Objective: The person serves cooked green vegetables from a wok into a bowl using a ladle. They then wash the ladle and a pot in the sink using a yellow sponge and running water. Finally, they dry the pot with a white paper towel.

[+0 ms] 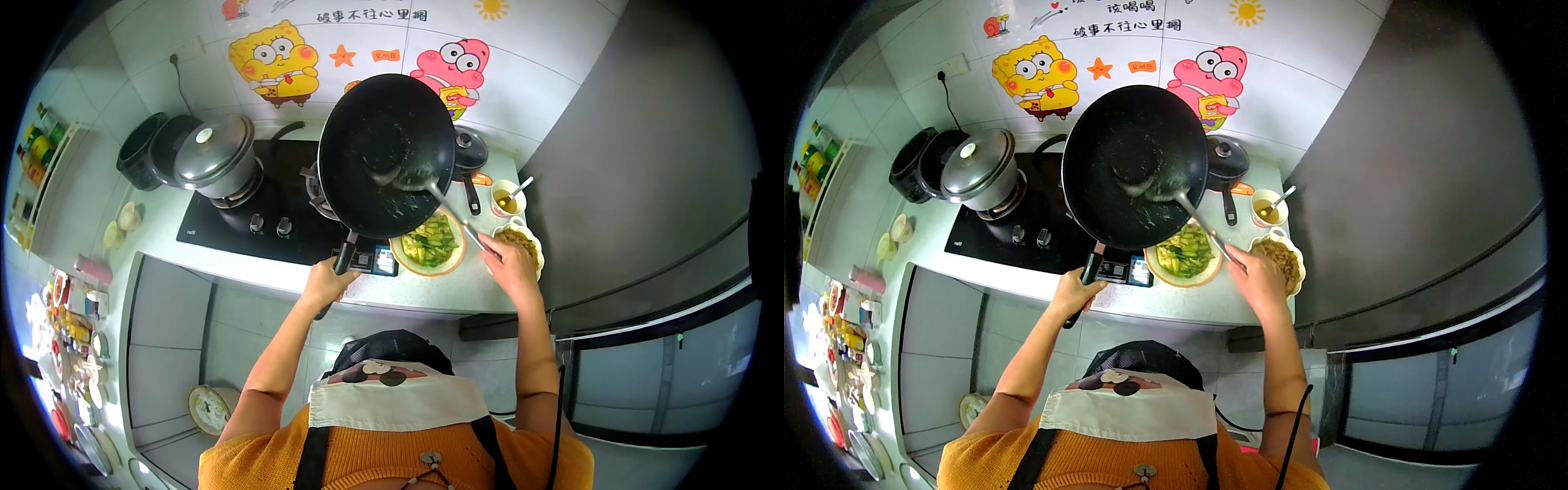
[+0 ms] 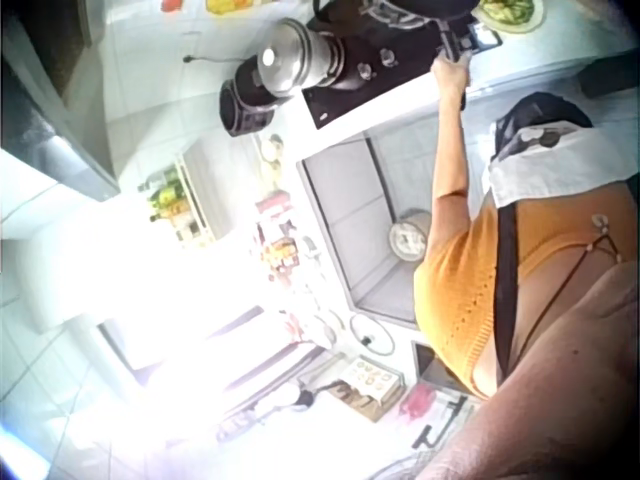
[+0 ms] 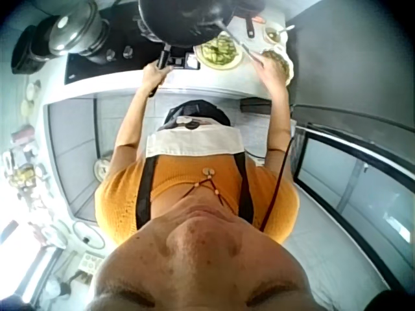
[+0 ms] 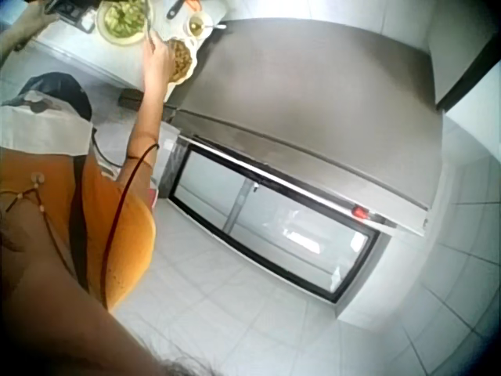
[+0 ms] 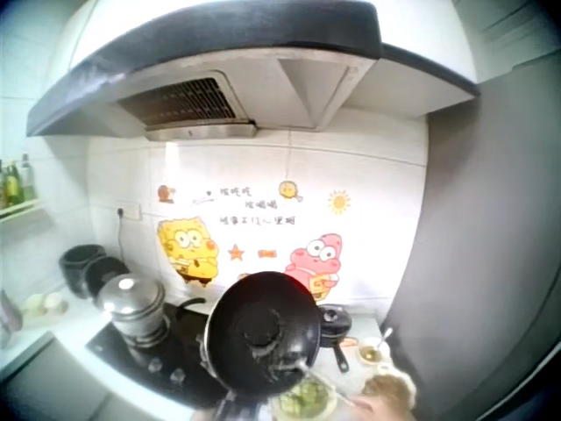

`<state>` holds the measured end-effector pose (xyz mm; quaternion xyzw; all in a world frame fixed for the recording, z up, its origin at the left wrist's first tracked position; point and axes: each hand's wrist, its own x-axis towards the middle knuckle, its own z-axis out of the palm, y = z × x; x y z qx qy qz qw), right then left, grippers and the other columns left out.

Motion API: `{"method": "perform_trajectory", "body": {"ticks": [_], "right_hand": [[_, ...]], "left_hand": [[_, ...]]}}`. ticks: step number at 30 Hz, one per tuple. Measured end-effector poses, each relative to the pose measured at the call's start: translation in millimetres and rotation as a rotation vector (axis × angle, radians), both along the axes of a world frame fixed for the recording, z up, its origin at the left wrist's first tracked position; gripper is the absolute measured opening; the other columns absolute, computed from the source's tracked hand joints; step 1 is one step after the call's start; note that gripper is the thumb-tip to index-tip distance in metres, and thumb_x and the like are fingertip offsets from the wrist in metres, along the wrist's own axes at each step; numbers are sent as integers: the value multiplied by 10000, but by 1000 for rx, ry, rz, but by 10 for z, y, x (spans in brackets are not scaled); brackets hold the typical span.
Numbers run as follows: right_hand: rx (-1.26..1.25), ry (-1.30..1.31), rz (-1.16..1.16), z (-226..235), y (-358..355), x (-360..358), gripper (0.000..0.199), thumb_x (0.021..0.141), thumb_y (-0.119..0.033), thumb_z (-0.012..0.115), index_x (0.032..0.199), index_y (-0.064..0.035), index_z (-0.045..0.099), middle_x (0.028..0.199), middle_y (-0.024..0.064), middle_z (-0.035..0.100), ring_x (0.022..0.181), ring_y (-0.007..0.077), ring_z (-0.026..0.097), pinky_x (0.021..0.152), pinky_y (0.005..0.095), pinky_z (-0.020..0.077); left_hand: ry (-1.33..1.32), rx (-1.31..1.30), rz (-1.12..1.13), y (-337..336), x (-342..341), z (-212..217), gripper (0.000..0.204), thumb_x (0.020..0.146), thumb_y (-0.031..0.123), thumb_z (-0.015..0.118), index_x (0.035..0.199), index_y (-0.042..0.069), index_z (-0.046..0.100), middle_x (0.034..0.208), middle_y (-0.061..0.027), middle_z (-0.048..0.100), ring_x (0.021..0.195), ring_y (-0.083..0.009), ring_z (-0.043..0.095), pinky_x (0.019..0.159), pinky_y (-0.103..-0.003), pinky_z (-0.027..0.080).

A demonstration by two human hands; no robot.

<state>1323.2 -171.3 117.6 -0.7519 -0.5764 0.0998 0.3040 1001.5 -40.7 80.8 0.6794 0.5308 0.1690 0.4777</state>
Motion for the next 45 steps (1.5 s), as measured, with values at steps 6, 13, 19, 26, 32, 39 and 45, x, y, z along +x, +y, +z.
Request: {"method": "perform_trajectory", "body": {"ticks": [6,13,19,26,32,39,45], "right_hand": [[-139,-92,68,499,-355,14,286,788,-208,635,1072,-177,647,829,122,640,751,300,597,650,372,466],[-272,817,-44,47,-869,483,363,849,-150,604,1204,-88,561,680,4,570,501,63,452,438,225,347],[-240,1355,-68,-332,-1092,396,490,875,-214,568,1318,-65,423,631,17,505,397,40,340,348,178,237],[-153,1338,212,-318,-484,-46,502,916,-285,473,1306,16,376,613,29,497,377,46,347,340,182,275],[-198,1389,480,-57,507,-649,612,845,-270,585,1325,15,333,670,19,479,413,37,368,352,173,277],[-275,1450,483,-179,1318,-1109,619,813,-205,588,1330,-2,316,803,31,527,469,36,396,394,179,299],[-255,1452,409,-131,1293,-1024,661,875,-335,549,1376,-25,248,1070,189,591,438,49,376,405,176,313]], "left_hand": [[13,59,74,127,-31,-46,248,742,185,706,769,-20,570,496,-63,524,392,-132,516,388,-283,418],[-94,4,125,278,-92,32,216,755,143,693,713,-14,550,499,-43,516,374,-112,489,366,-265,379],[-286,-225,169,310,-249,74,204,803,132,650,707,5,521,507,-35,488,369,-112,451,356,-253,378],[-438,-408,180,339,-359,74,222,814,167,661,763,17,506,546,-37,489,394,-117,458,362,-262,382],[-484,-452,184,469,-359,34,243,834,186,648,745,44,472,570,-17,478,400,-92,431,351,-239,372],[-631,-521,257,637,-384,-31,235,813,169,672,732,26,502,569,-36,489,418,-110,451,363,-258,384],[-641,-552,278,729,-302,-107,236,807,172,679,730,32,505,568,-30,493,413,-113,452,371,-261,395]]}}
